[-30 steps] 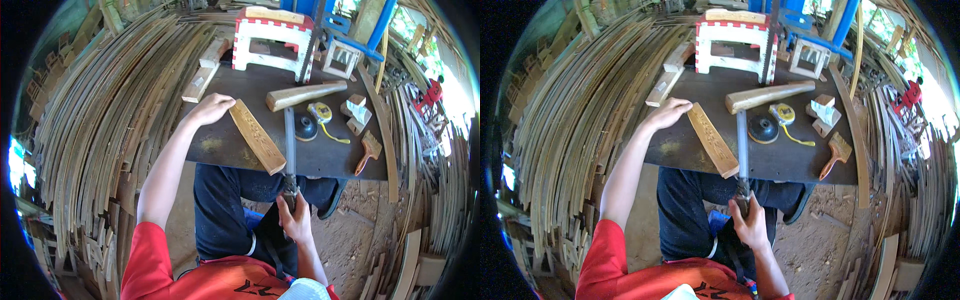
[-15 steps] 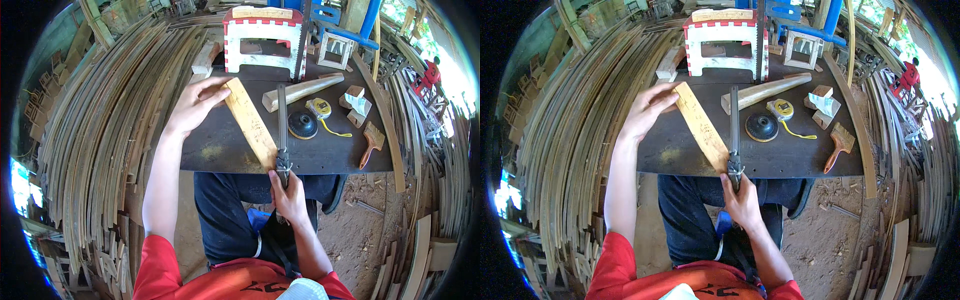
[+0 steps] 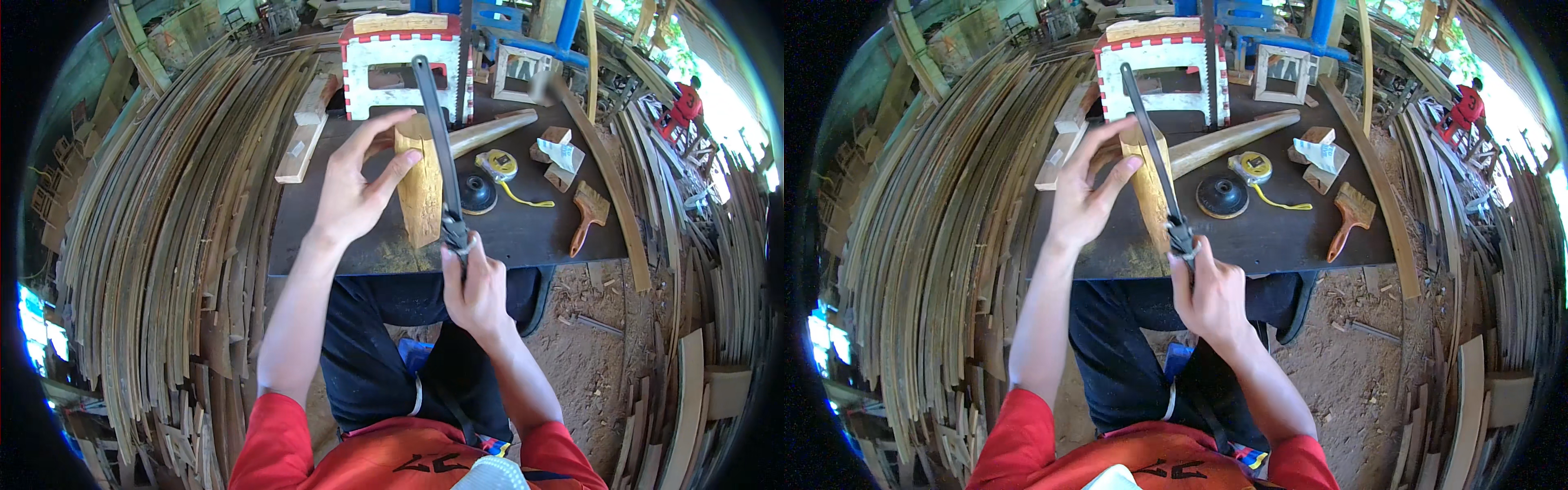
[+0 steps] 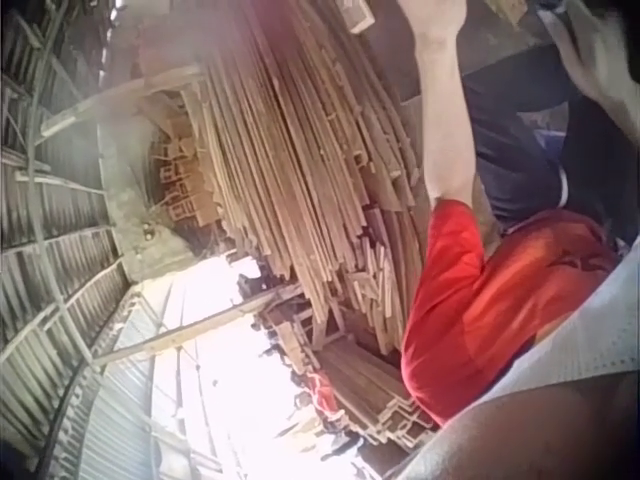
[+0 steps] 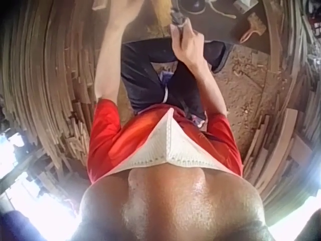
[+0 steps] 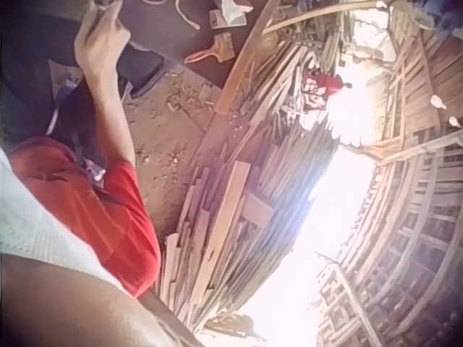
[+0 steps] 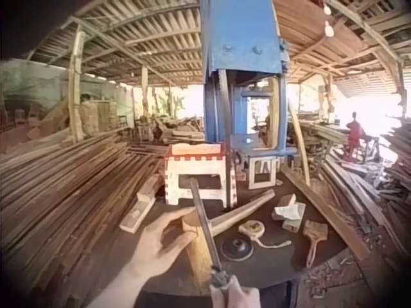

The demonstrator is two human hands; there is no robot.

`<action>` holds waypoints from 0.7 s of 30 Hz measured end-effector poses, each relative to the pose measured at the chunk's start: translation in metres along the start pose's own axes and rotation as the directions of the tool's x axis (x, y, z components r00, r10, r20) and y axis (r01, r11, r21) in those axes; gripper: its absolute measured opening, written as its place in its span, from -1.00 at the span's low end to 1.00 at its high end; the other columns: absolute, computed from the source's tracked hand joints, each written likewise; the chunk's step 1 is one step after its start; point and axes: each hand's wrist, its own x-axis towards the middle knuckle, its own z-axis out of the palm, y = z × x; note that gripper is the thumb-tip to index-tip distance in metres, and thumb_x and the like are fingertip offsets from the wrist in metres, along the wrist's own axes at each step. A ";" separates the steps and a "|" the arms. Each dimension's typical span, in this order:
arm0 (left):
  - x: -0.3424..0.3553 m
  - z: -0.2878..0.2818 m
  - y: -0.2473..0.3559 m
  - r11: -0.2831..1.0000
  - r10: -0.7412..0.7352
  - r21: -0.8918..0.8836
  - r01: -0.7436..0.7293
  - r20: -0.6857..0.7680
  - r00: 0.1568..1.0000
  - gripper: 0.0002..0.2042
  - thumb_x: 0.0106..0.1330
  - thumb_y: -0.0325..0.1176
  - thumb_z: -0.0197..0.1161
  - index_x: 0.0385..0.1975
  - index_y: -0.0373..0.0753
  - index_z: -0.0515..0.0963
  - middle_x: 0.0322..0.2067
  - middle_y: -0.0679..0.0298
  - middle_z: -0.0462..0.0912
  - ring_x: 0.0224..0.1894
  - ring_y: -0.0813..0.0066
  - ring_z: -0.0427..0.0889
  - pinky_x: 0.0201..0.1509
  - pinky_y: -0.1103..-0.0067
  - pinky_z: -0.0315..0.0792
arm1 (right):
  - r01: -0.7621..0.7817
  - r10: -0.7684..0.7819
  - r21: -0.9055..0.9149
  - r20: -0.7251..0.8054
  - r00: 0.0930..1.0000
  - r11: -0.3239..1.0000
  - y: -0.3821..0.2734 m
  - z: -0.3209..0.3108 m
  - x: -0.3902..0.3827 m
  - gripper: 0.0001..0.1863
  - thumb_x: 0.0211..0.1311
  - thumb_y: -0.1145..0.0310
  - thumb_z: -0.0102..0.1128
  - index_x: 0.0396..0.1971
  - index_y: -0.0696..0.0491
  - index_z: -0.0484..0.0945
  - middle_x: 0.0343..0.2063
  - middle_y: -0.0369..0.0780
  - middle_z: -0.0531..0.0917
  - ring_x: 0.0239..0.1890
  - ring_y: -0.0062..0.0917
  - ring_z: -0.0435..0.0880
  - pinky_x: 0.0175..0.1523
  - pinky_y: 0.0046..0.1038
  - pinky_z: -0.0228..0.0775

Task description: Manually sawing a small block of wood with a hand saw.

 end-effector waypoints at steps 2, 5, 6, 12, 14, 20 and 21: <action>-0.004 0.011 -0.004 0.995 -0.034 -0.095 0.033 -0.011 0.999 -0.52 0.43 -0.42 0.34 0.32 -0.28 0.43 0.20 0.09 0.62 0.19 0.36 0.63 0.31 0.44 0.47 | 0.038 -0.039 -0.047 -0.034 0.999 0.998 0.003 0.007 0.010 -0.76 0.45 0.38 0.17 -0.10 0.27 0.46 -0.69 -0.05 0.58 -0.64 -0.09 0.65 -0.52 -0.19 0.43; -0.006 0.027 -0.010 0.994 0.005 -0.109 -0.007 -0.023 1.000 -0.52 0.53 -0.34 0.23 0.38 -0.32 0.32 0.23 0.04 0.57 0.24 0.36 0.57 0.34 0.45 0.43 | 0.045 -0.050 -0.099 -0.050 0.997 0.994 0.006 0.002 0.017 -0.70 0.46 0.34 0.16 -0.08 0.30 0.46 -0.68 -0.04 0.59 -0.63 -0.09 0.65 -0.52 -0.17 0.45; -0.005 0.035 -0.012 0.967 -0.002 -0.255 -0.012 -0.054 0.999 -0.56 0.57 -0.27 0.17 0.35 -0.30 0.36 0.20 0.09 0.57 0.24 0.40 0.54 0.37 0.45 0.37 | 0.054 -0.063 -0.128 -0.070 0.996 0.990 0.007 0.000 0.016 -0.68 0.46 0.32 0.16 -0.07 0.32 0.46 -0.68 -0.04 0.60 -0.63 -0.09 0.66 -0.52 -0.17 0.45; 0.004 0.075 -0.025 0.894 -0.291 -0.394 0.214 -0.147 0.945 -0.34 0.70 0.05 -0.41 -0.06 -0.37 0.61 -0.27 0.19 0.72 -0.20 0.42 0.67 0.02 0.47 0.52 | 0.018 -0.027 -0.144 -0.056 0.998 0.989 0.015 -0.007 0.016 -0.65 0.46 0.31 0.18 -0.04 0.34 0.45 -0.70 -0.04 0.59 -0.65 -0.09 0.64 -0.53 -0.17 0.44; 0.011 0.080 -0.030 0.952 -0.230 -0.257 0.169 -0.229 0.946 -0.27 0.67 0.17 -0.44 -0.09 -0.34 0.63 -0.31 0.24 0.73 -0.31 0.54 0.64 -0.09 0.52 0.51 | 0.020 -0.031 -0.150 -0.069 0.997 0.988 0.015 -0.010 0.016 -0.66 0.46 0.30 0.18 -0.05 0.32 0.46 -0.72 -0.04 0.57 -0.66 -0.09 0.64 -0.54 -0.17 0.44; 0.018 0.082 -0.038 0.948 -0.267 -0.233 0.215 -0.220 0.938 -0.30 0.67 0.16 -0.38 -0.10 -0.34 0.63 -0.30 0.26 0.72 -0.30 0.54 0.62 -0.09 0.52 0.49 | 0.029 -0.039 -0.177 -0.052 0.998 0.984 0.026 -0.015 0.021 -0.70 0.48 0.28 0.16 -0.11 0.26 0.45 -0.72 -0.04 0.56 -0.65 -0.08 0.64 -0.53 -0.15 0.44; 0.021 0.080 -0.040 0.951 -0.267 -0.218 0.221 -0.212 0.940 -0.31 0.67 0.17 -0.37 -0.08 -0.33 0.62 -0.28 0.25 0.72 -0.28 0.54 0.62 -0.07 0.52 0.49 | 0.030 -0.040 -0.174 -0.051 0.998 0.984 0.027 -0.015 0.025 -0.70 0.48 0.28 0.16 -0.11 0.26 0.45 -0.72 -0.04 0.56 -0.65 -0.08 0.64 -0.53 -0.15 0.44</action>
